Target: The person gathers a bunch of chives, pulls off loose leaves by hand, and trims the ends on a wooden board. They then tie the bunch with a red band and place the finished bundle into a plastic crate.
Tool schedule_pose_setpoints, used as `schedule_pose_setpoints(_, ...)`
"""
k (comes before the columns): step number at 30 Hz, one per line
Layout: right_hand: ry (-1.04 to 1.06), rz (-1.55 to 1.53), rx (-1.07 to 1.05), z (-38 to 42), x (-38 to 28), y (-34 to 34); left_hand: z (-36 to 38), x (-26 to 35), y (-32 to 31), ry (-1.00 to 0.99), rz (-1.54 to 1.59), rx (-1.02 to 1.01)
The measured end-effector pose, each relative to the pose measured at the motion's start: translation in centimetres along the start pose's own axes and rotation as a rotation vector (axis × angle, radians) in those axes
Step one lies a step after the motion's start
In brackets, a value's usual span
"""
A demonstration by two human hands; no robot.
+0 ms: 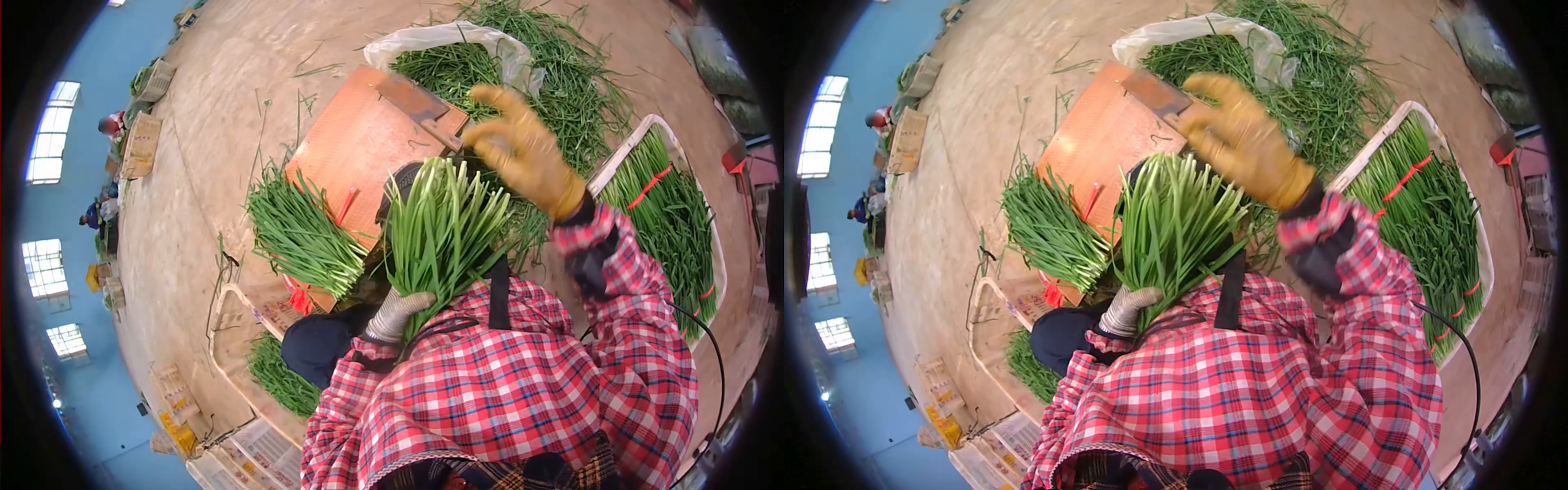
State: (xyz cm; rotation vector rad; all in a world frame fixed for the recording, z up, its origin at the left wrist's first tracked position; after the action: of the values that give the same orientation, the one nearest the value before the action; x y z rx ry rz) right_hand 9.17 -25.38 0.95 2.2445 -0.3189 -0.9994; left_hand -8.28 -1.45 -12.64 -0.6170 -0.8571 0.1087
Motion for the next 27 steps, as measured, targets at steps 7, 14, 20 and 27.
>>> schedule_pose_setpoints(7,-0.107,0.337,-0.236,0.9,-2.8,-5.1,0.0,1.0,-1.4,-0.061,-0.028,-0.012)
schedule_pose_setpoints(14,-0.121,0.355,-0.349,1.4,-2.3,-5.8,0.3,1.4,-2.2,-0.096,-0.035,-0.013)
schedule_pose_setpoints(20,-0.078,0.370,-0.509,2.2,-2.1,-6.8,0.6,1.5,-2.5,-0.095,-0.105,-0.063)
schedule_pose_setpoints(27,-0.024,0.165,-0.355,3.2,-3.7,-6.4,0.6,1.0,-1.5,-0.035,0.295,-0.037)
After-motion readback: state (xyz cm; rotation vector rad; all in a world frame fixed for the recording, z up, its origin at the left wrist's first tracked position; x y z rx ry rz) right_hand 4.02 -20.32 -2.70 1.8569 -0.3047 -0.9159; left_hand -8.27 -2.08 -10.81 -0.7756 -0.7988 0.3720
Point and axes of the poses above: each hand's wrist, its own z-axis away from the middle knuckle, its own y-axis out of the back of the hand, x = y × z, the point moved 5 cm from there along -z, towards the middle knuckle, and after that the axes turned 7 degrees about -x, right-handed, at the moved point
